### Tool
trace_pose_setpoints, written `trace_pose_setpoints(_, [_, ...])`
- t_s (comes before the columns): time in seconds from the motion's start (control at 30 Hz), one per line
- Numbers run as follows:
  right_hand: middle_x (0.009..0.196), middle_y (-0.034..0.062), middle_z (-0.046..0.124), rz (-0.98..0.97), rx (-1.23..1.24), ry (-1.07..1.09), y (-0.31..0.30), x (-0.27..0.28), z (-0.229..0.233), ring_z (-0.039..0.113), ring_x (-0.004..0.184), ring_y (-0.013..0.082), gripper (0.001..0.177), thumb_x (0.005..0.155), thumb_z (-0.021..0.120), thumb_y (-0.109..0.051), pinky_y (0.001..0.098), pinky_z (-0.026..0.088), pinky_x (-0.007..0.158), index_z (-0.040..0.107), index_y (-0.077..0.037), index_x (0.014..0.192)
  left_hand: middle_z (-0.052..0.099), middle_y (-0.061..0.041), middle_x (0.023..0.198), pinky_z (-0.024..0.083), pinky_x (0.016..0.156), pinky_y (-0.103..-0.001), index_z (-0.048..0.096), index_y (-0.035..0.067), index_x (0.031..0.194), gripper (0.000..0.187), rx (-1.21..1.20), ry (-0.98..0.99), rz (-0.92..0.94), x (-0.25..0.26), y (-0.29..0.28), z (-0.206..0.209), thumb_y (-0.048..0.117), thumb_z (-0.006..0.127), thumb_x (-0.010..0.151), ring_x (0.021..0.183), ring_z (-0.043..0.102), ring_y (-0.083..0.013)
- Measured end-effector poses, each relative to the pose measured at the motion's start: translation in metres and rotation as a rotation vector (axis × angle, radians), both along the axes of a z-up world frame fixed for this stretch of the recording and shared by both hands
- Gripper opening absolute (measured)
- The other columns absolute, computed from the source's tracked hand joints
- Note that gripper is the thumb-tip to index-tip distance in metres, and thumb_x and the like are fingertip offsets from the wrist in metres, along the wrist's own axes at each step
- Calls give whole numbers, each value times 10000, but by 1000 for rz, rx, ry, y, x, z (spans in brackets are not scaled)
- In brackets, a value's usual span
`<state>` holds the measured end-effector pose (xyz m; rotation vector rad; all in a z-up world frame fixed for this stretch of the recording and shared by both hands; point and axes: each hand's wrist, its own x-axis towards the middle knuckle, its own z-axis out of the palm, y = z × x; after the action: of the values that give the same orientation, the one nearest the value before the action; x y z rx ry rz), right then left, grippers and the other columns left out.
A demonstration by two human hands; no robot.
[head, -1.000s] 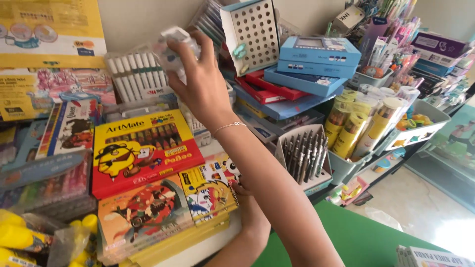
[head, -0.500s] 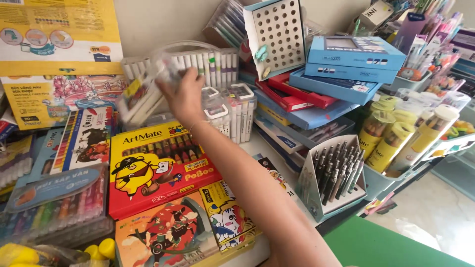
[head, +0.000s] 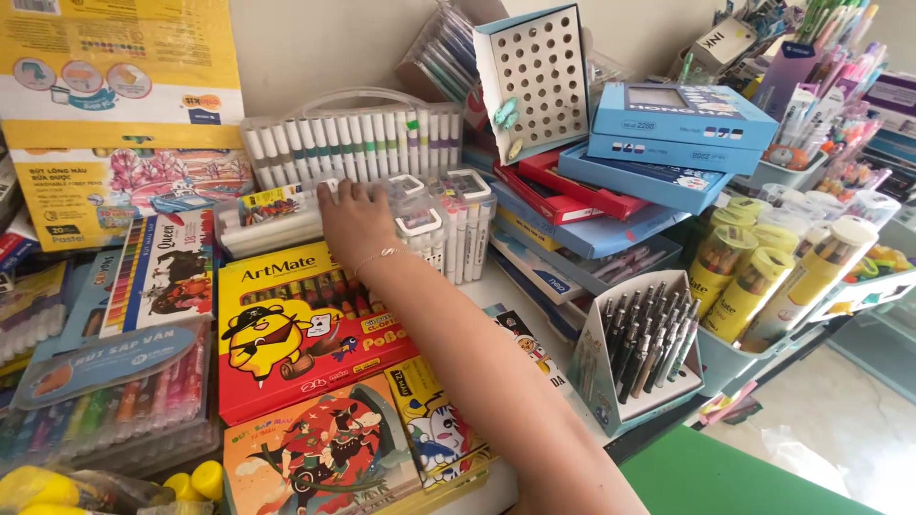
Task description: Wipe down toy packaging with a cloth and stack it neatly on a table or shelf.
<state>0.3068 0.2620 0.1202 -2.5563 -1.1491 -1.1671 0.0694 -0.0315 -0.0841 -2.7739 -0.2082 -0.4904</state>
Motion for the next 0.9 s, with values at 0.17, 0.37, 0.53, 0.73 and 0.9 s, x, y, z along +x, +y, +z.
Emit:
trace_pose_setpoints(0.17, [1403,184,575,381,77,390,-59,-18,65,590,1255,377,540,1019,526,-367,531,442,1047,478,-64,1464,594,-343,1365,486,967,-682,535,-21,1413,572,0,-1,-17,24,9,53,222,538,895,1213,600,-568])
trace_pose_setpoints(0.37, [1461,247,541,463,-74,673,-227,-130,84,560,1327,405,724,959,626,-470,431,427,1098,418,-31,1496,628,-339,1338,483,996,-642,560,0,1395,558,73,4,-16,35,25,93,226,520,887,1186,638,-530])
trace_pose_setpoints(0.53, [1518,342,384,481,-218,943,-290,-189,36,498,1378,433,1013,909,748,-483,416,377,1130,164,32,1557,717,-181,1213,545,933,-505,716,5,1279,313,-267,270,-217,79,11,6,58,496,1063,1136,693,-358])
trace_pose_setpoints(0.73, [1449,317,543,389,123,935,-291,-224,3,590,1304,413,819,956,624,-425,413,462,1078,279,-44,1594,655,-210,1261,513,1060,-422,576,-39,1406,430,378,-325,252,155,3,-90,137,540,1015,1156,664,-269])
trace_pose_setpoints(0.9, [1348,221,620,493,711,1005,-312,-205,-39,662,1258,325,541,1058,417,-305,392,533,1039,386,-87,1553,532,-211,1414,479,1120,-444,330,-99,1594,766,-892,-630,-2,75,26,91,164,530,904,1286,548,-303])
